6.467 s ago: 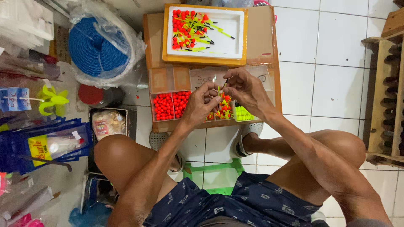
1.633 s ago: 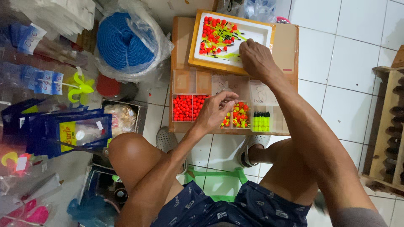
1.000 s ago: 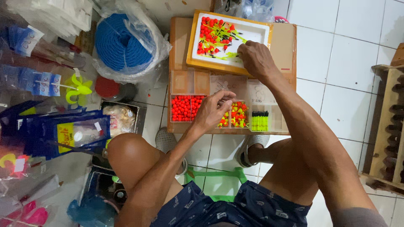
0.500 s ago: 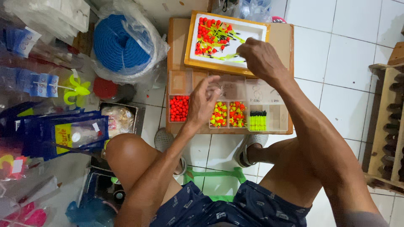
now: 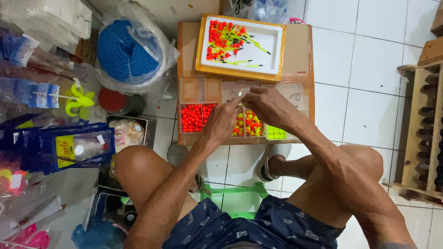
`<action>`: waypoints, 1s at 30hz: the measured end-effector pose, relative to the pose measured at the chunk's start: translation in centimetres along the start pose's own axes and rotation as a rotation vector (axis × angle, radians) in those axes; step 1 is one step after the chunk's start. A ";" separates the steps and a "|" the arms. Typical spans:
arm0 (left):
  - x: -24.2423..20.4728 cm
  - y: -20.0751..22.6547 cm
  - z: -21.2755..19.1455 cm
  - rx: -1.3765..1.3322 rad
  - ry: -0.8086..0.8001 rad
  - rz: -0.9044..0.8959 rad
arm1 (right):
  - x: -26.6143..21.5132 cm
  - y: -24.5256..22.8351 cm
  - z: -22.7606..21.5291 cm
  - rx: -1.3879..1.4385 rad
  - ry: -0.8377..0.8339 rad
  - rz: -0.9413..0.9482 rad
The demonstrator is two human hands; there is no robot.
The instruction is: The person assembles fishing lures by hand, picking up small red and yellow plastic beads and green sticks from a compartmentalized box. They insert the beads onto the sticks and place the completed lures into a white tray.
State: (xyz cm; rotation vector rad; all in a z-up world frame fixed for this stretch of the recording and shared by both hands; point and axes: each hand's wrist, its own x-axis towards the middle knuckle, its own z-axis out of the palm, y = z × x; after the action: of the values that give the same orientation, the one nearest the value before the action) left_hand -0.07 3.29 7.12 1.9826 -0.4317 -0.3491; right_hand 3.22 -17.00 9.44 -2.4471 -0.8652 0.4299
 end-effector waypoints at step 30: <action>1.3 -3.8 2.9 -0.714 0.120 -0.092 | -5.0 0.5 -2.8 0.557 0.284 0.473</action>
State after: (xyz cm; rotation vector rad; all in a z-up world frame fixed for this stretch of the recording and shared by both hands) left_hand 0.41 1.92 2.33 1.3162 -0.1079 -0.3749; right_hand 1.00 -21.57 12.12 -2.0894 -0.0210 0.4042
